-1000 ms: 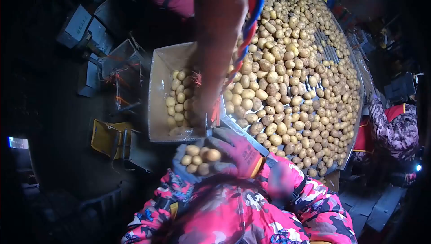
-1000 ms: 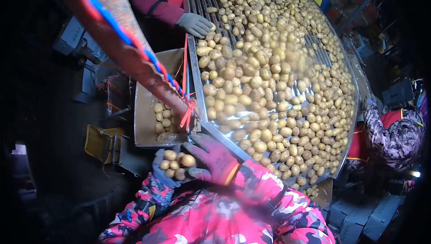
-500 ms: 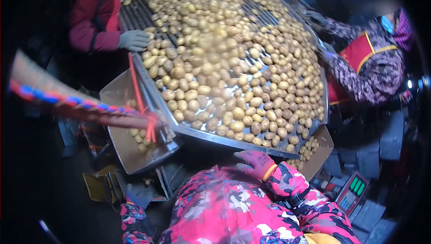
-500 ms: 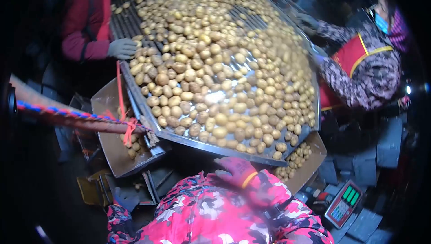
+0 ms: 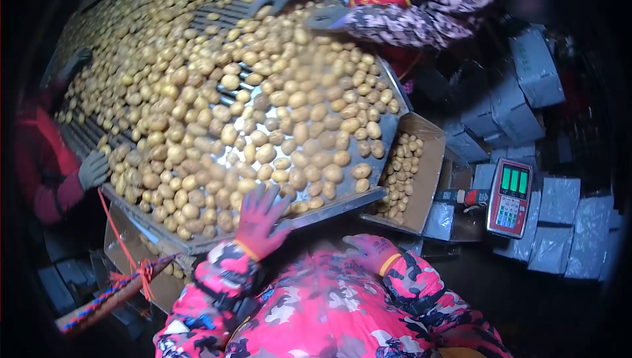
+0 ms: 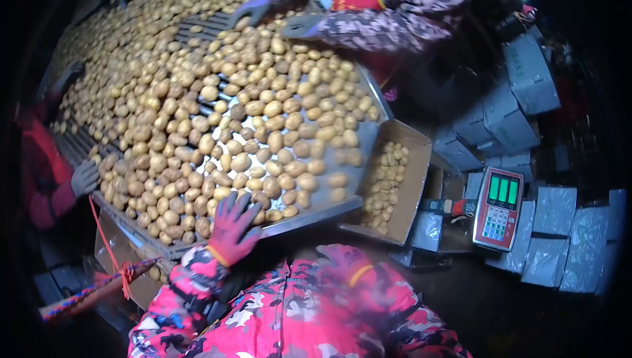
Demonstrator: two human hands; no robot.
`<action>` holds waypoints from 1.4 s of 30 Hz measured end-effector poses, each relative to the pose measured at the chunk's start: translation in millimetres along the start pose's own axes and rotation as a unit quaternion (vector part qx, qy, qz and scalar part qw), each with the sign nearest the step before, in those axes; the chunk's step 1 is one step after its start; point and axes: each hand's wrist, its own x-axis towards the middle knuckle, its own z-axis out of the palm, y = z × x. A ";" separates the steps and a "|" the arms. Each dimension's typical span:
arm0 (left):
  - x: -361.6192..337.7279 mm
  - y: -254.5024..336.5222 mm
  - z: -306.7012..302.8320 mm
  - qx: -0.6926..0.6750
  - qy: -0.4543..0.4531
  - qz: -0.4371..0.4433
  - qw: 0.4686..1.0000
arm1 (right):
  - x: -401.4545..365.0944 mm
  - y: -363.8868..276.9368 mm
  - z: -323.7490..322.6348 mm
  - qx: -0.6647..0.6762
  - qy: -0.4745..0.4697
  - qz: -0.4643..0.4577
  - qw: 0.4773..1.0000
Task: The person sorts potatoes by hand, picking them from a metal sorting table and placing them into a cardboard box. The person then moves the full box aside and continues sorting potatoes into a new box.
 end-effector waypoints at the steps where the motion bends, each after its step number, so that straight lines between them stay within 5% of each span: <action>1: 21.2 -1.6 15.6 0.050 -0.040 0.010 0.998 | -6.6 2.5 -0.2 0.011 0.008 0.019 1.000; 5: 61.7 -54.3 5.6 0.198 -0.028 -0.107 0.974 | -24.8 34.1 -3.3 0.008 0.101 0.032 0.994; 7: 45.5 -94.8 8.9 0.200 0.110 -0.181 0.957 | -25.9 46.7 -12.6 0.011 0.197 0.073 0.978; 8: 33.5 -100.8 3.7 0.231 0.109 -0.208 0.944 | -23.4 23.9 -47.1 0.124 0.217 0.077 0.965; 9: 18.3 -99.7 -1.8 0.261 0.107 -0.235 0.930 | -15.5 32.5 -55.0 0.090 0.253 0.083 0.960; 11: -12.5 -86.9 -11.1 0.261 0.089 -0.178 0.945 | 2.6 58.9 -58.5 0.021 0.322 0.098 0.941; 15: -43.5 -79.6 -8.0 0.190 0.116 -0.218 0.950 | 49.6 64.6 -106.2 -0.076 0.367 0.045 0.926; 21: -41.5 -77.5 -13.1 0.168 0.101 -0.250 0.948 | 157.3 -1.4 -122.9 -0.203 0.367 -0.035 0.907; 22: -40.2 -75.3 -14.2 0.161 0.101 -0.258 0.947 | 176.4 -14.8 -102.5 -0.143 0.255 0.012 0.956; 24: -42.8 -79.3 -10.9 0.166 0.104 -0.252 0.948 | 174.8 -56.5 -52.4 -0.268 0.214 -0.068 0.937; 25: -44.1 -82.0 -11.3 0.168 0.102 -0.247 0.949 | 169.1 -68.6 -50.3 -0.270 0.105 -0.115 0.950; 28: -42.6 -80.6 -13.9 0.158 0.104 -0.261 0.946 | 153.0 -72.5 -48.8 -0.229 -0.003 -0.256 0.939; 31: -40.6 -81.2 -13.5 0.150 0.111 -0.260 0.947 | 154.6 -40.8 -69.6 -0.072 0.079 -0.261 0.959; 35: -40.5 -77.0 -17.8 0.141 0.102 -0.287 0.942 | 152.4 -35.2 -94.9 0.056 0.224 -0.134 0.964; 39: -50.3 -76.9 -9.4 0.119 0.101 -0.294 0.943 | 118.4 -15.0 -74.5 0.047 0.096 -0.192 0.975; 42: -54.4 -85.3 -2.5 0.158 0.109 -0.244 0.951 | 64.6 24.2 -59.3 0.046 0.183 -0.080 0.979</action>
